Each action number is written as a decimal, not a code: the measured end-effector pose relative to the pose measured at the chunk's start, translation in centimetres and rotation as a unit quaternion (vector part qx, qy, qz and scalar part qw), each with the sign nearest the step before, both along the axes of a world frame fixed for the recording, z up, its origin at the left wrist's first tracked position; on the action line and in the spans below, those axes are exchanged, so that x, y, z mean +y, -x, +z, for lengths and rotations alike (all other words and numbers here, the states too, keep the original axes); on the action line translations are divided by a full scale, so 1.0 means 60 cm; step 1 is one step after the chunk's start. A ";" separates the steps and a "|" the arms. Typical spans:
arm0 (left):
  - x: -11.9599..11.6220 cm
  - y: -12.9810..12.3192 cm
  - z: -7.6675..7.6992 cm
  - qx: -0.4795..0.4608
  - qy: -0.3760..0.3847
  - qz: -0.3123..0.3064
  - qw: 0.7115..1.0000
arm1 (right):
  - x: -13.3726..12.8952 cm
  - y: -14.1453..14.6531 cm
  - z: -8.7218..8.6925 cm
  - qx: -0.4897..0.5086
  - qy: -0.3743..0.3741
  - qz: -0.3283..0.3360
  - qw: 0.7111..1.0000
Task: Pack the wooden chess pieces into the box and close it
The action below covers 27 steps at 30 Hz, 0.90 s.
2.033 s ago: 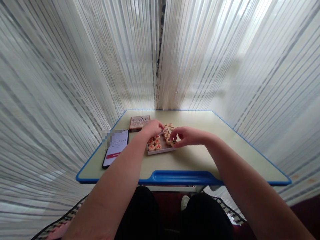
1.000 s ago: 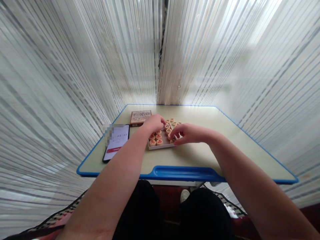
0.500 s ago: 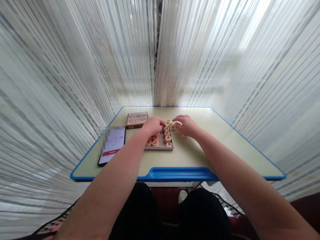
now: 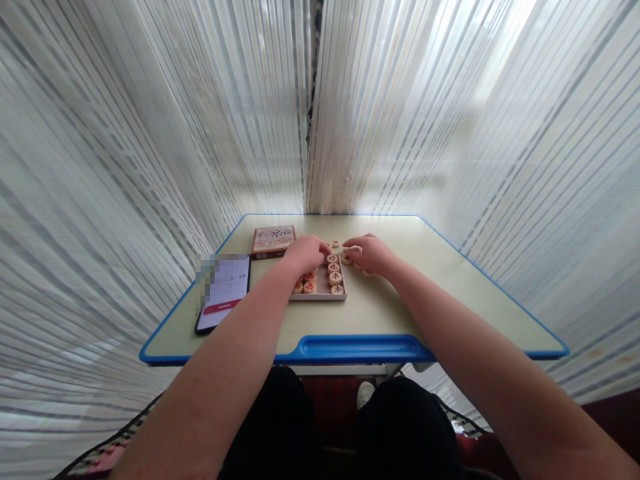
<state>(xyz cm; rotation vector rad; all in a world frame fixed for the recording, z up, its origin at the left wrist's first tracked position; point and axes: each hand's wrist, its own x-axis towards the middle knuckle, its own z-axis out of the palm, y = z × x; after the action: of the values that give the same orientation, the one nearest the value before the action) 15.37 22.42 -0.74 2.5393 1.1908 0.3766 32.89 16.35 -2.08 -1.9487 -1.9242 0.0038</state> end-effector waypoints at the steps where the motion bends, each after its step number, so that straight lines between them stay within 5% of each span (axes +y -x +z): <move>1: 0.000 0.000 0.000 0.000 0.003 0.000 1.000 | 0.001 0.000 -0.002 0.002 0.003 0.002 1.000; 8: -0.005 0.003 0.007 0.000 -0.026 0.013 1.000 | 0.006 -0.009 -0.007 0.024 -0.002 -0.010 1.000; 16: -0.007 0.003 0.011 -0.031 -0.044 0.021 0.998 | 0.006 -0.006 -0.002 0.176 -0.050 -0.014 0.983; 21: -0.006 0.001 0.007 -0.128 -0.050 -0.004 0.991 | -0.008 0.014 0.018 0.410 -0.068 0.024 0.909; 27: -0.015 -0.002 0.013 -0.182 -0.071 -0.060 0.979 | -0.011 0.028 0.020 0.575 -0.057 0.078 0.812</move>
<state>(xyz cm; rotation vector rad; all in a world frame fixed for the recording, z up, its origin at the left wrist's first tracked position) 15.52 21.50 0.04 2.4954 0.8961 0.8799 31.20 15.69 -0.88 -1.1613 -1.1572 0.8789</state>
